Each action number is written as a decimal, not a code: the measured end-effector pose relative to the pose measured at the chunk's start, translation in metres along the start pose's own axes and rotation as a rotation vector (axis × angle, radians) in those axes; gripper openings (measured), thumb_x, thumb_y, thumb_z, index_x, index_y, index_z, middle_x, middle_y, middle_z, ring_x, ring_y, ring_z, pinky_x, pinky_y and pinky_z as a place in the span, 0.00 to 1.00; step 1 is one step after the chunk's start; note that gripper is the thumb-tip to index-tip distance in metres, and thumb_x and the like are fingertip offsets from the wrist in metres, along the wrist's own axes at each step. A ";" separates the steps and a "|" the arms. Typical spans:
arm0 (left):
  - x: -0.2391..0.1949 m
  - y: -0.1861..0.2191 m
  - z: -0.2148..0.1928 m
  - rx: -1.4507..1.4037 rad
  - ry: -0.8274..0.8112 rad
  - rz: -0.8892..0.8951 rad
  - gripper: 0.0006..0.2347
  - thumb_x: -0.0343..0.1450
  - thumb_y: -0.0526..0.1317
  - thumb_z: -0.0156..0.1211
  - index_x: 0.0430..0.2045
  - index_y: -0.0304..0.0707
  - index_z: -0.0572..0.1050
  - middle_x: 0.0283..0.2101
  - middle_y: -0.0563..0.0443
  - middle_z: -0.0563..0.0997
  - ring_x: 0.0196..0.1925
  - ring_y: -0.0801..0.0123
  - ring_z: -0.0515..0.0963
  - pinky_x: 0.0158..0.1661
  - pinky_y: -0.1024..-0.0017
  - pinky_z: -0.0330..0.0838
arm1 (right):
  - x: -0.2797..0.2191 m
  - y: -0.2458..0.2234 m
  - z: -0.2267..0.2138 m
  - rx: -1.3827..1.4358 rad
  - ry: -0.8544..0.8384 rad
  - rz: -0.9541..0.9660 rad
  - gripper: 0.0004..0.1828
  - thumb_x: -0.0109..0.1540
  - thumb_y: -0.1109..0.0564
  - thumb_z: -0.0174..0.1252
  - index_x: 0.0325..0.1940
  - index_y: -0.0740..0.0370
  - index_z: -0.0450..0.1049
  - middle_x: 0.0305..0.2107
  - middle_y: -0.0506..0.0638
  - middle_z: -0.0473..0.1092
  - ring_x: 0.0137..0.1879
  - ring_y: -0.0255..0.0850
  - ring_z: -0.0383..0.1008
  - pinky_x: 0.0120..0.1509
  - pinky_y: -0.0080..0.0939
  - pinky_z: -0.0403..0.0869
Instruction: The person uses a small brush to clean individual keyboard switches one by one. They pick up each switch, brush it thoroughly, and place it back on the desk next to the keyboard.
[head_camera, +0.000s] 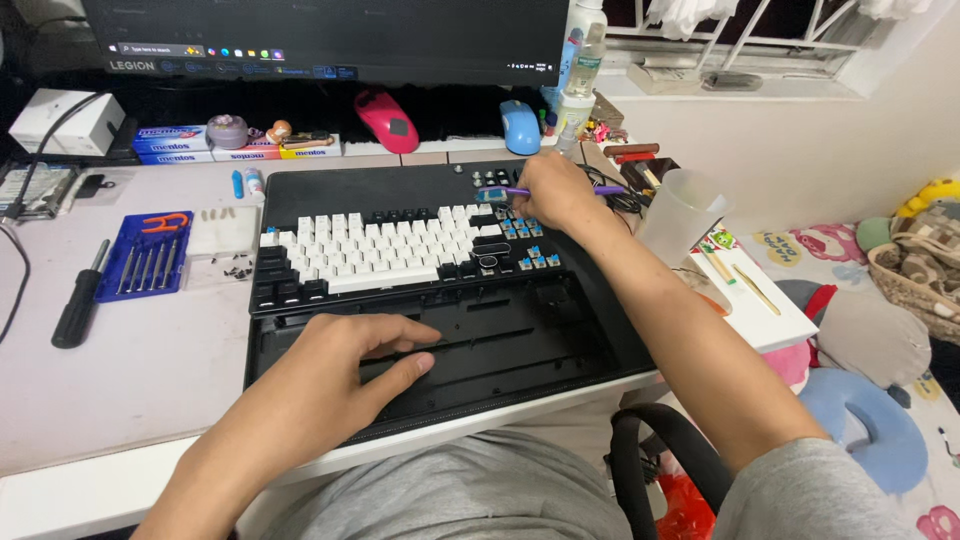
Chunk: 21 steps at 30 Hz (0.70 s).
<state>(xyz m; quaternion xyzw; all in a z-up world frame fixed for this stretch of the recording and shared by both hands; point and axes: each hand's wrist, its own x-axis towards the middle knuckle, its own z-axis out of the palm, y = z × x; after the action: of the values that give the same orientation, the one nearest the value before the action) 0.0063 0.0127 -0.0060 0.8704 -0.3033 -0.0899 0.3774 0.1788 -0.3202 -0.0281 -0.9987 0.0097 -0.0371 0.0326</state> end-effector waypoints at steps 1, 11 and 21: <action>-0.001 0.003 -0.002 0.000 0.000 0.000 0.13 0.69 0.46 0.62 0.45 0.52 0.86 0.48 0.67 0.92 0.52 0.81 0.91 0.52 0.79 0.81 | -0.007 -0.007 -0.010 0.000 0.000 -0.001 0.04 0.55 0.56 0.74 0.32 0.47 0.86 0.36 0.50 0.79 0.41 0.49 0.79 0.46 0.56 0.79; 0.002 -0.003 -0.021 0.057 -0.039 -0.080 0.13 0.70 0.48 0.61 0.44 0.54 0.86 0.46 0.68 0.92 0.49 0.80 0.90 0.49 0.77 0.79 | 0.047 -0.016 -0.013 0.051 0.033 -0.007 0.07 0.59 0.53 0.67 0.39 0.55 0.84 0.38 0.61 0.71 0.43 0.53 0.73 0.45 0.57 0.73; -0.002 -0.014 -0.033 0.043 -0.025 -0.121 0.12 0.72 0.48 0.60 0.45 0.53 0.85 0.43 0.63 0.91 0.49 0.76 0.86 0.47 0.74 0.76 | 0.126 -0.034 0.052 -0.146 0.070 -0.232 0.04 0.62 0.61 0.66 0.40 0.61 0.81 0.36 0.65 0.73 0.39 0.67 0.74 0.36 0.65 0.73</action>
<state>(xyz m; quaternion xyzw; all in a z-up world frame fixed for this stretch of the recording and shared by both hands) 0.0241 0.0409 0.0075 0.8938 -0.2566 -0.1167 0.3487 0.3089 -0.2853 -0.0681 -0.9910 -0.1021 -0.0747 -0.0449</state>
